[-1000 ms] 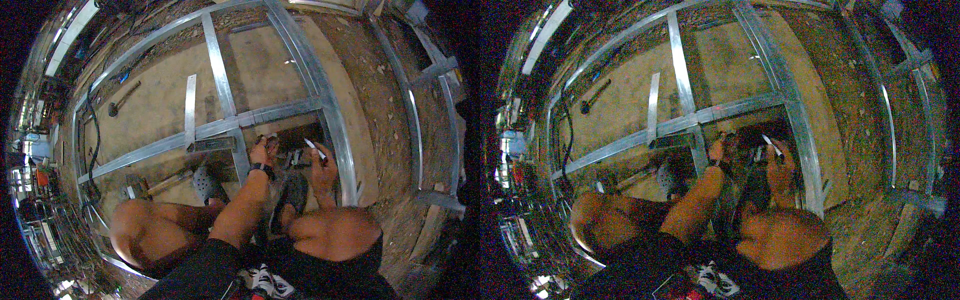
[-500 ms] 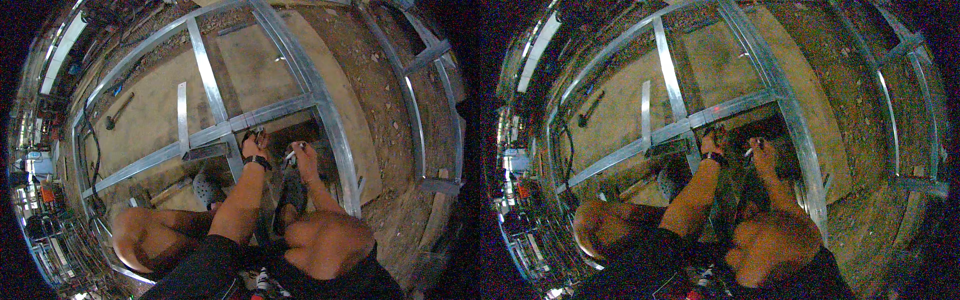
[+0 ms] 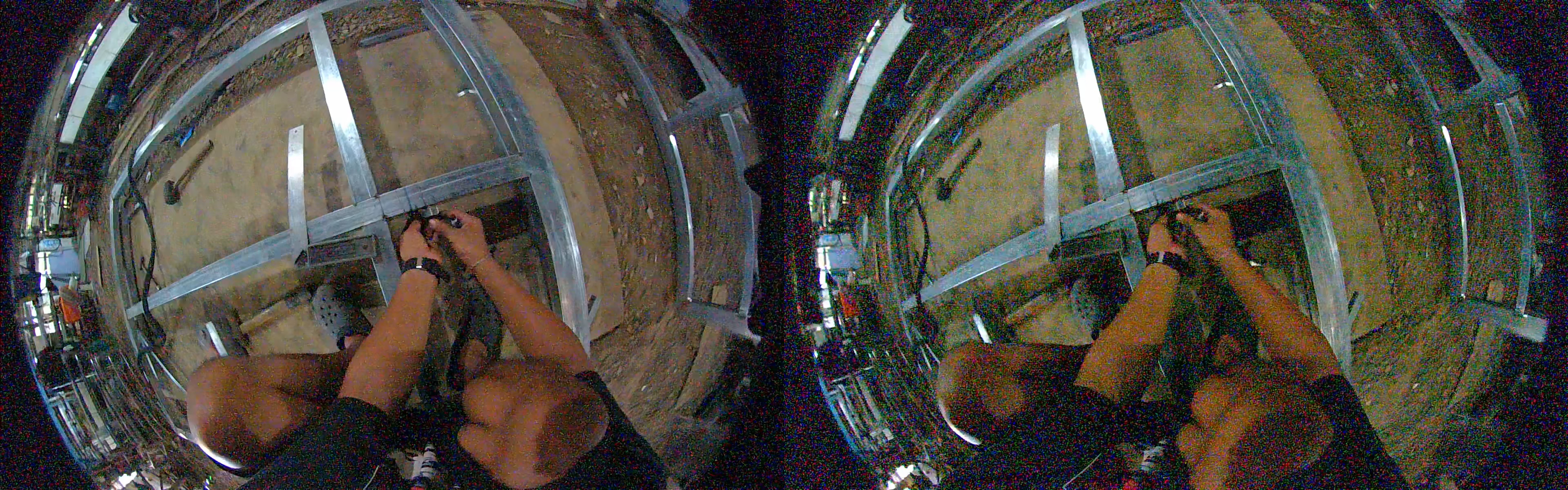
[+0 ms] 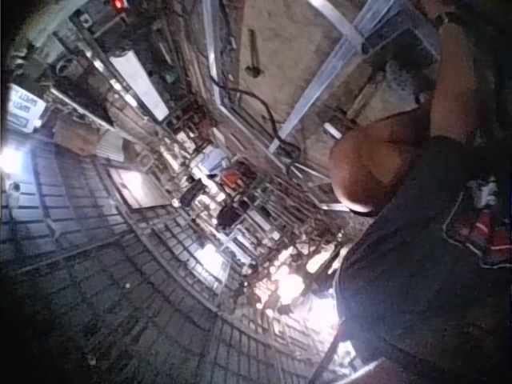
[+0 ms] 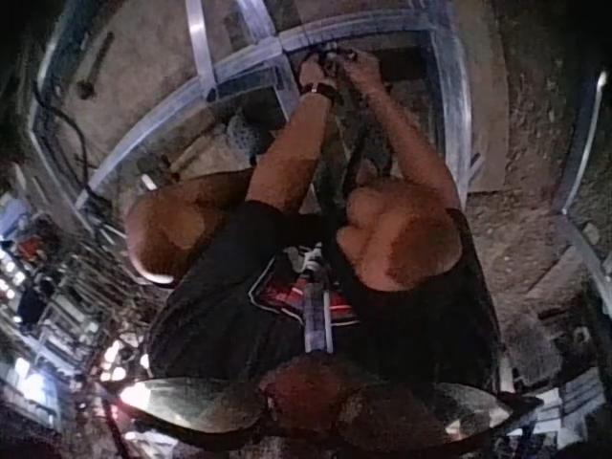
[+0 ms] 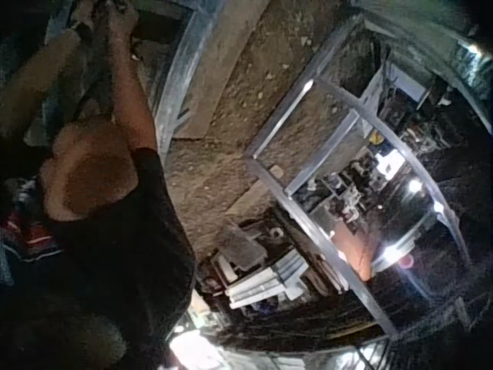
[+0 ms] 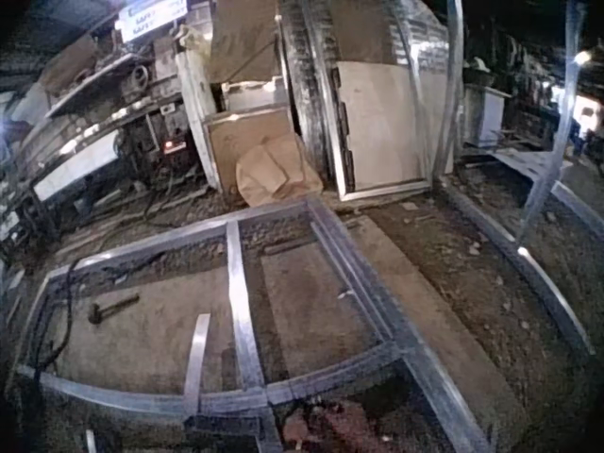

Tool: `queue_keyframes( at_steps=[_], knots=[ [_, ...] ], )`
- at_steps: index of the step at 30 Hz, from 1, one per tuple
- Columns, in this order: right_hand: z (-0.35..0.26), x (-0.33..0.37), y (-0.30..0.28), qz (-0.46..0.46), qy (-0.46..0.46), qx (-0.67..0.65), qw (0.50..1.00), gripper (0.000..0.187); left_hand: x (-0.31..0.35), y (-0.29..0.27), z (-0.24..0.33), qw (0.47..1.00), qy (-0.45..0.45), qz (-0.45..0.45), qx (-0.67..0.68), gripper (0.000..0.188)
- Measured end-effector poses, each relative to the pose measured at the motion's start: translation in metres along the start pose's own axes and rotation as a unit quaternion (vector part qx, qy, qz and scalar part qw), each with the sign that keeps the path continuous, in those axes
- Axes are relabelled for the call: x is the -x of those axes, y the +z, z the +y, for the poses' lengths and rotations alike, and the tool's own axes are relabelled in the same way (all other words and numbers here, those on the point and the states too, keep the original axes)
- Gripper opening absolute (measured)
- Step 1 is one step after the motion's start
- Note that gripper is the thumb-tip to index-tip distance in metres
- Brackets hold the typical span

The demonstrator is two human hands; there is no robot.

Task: The person sits on the ground and uses a square ruler and a white marker to mark measurements on a metal frame. They repeatedly position the square, draw lines, and adjust the tool along different sections of the frame.

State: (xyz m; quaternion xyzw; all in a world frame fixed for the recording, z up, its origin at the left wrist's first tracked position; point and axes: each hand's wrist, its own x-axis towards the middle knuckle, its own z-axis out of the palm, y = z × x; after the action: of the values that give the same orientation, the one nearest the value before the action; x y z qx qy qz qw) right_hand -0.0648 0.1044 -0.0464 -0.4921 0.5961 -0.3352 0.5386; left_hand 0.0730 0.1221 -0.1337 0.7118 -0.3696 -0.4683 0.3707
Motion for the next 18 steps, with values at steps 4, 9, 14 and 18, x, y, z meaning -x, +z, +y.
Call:
queue_keyframes(
  at_steps=[4,9,14,18],
  knots=[
    [-0.024,0.007,0.018,0.014,-0.016,-0.013,1.000,0.034,0.004,-0.002,-0.003,0.998,-0.010,0.064,-0.016,0.044],
    [-0.026,0.005,0.001,0.029,0.046,0.053,0.997,0.044,0.036,0.009,0.053,0.993,-0.043,0.029,-0.109,0.024],
    [-0.017,0.002,0.014,0.035,0.025,0.042,0.998,0.035,0.039,-0.003,0.061,0.995,-0.070,0.026,-0.072,0.024],
    [0.006,-0.006,0.013,0.039,-0.032,0.047,0.998,0.034,0.039,0.005,0.058,0.963,-0.007,0.043,-0.267,0.030]
  ],
)
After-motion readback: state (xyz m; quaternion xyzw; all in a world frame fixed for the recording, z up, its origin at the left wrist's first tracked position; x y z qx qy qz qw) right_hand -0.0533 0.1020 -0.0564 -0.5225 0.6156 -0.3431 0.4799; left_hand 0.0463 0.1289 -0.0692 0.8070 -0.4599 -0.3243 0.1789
